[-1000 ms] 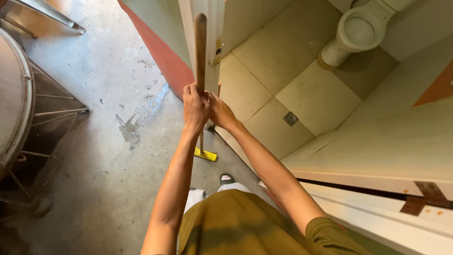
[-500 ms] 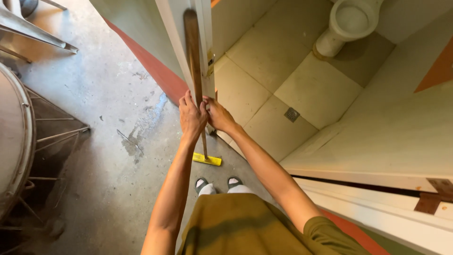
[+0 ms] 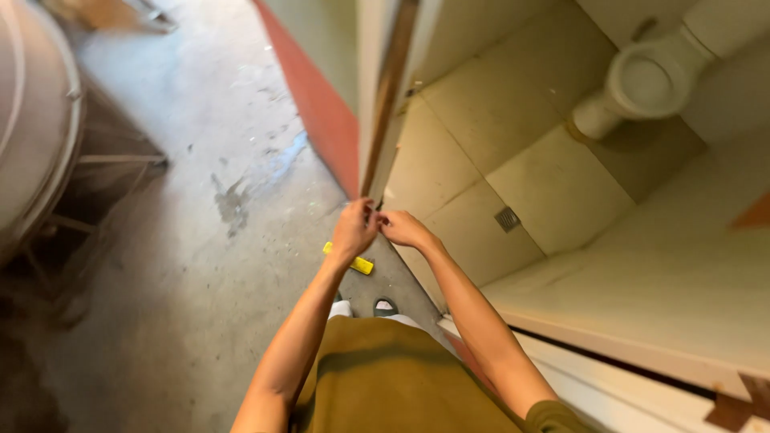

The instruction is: Scrubbing a restroom floor with a long-handled brush and washing hands.

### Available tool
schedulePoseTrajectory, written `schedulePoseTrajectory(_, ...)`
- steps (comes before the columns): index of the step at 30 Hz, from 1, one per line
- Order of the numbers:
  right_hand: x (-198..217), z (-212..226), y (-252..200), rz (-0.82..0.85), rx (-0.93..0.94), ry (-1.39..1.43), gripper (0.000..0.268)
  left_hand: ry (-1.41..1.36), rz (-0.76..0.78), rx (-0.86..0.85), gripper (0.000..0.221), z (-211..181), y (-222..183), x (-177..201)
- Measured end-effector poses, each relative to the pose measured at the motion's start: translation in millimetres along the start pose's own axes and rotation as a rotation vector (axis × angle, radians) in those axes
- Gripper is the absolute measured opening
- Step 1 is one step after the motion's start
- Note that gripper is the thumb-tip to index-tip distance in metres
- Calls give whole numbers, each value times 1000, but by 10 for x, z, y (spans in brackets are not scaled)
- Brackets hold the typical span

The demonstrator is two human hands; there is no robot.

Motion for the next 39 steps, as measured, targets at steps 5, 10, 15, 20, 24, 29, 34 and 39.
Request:
schedulePoseTrajectory(5, -440, 24, 157, 136, 118, -34, 21, -118, 47, 227, 29, 184, -591, -87)
schedulePoseTrajectory(10, -768, 492, 188, 220, 224, -55, 19, -298, -108, 356, 28, 177, -1108, 221)
schedulePoseTrajectory(15, -1130, 1093, 456, 301, 303, -96, 18, -301, -310, 447, 24, 502, -1505, 666)
schedulePoseTrajectory(20, -1426, 1910, 881, 427, 304, -111, 17, -411, -392, 569, 25, 1177, -1808, 1104)
schedulePoseTrajectory(24, -1767, 2647, 1456, 466, 339, -87, 19, -480, -432, 615, 29, 1781, -2004, 1772)
schedulePoseTrajectory(29, -2261, 3335, 2172, 486, 326, 0, 19, -673, -486, 753, 33, 2553, -2283, 2585)
schedulePoseTrajectory(34, -2402, 3663, 2787, 454, 274, 89, 20, -906, -571, 756, 31, 3180, -2250, 2996)
schedulePoseTrajectory(39, -2182, 3783, 3422, 417, 216, 112, 18, -907, -484, 726, 34, 3545, -1707, 3350)
Point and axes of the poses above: each hand's wrist, its own y-axis towards the middle knuckle, its own x-axis out of the back of the hand, z = x × y, the point moved 4 cm from there along y, towards the middle knuckle, and after that the axes turned 11 degrees about z, right-handed, at the moved point
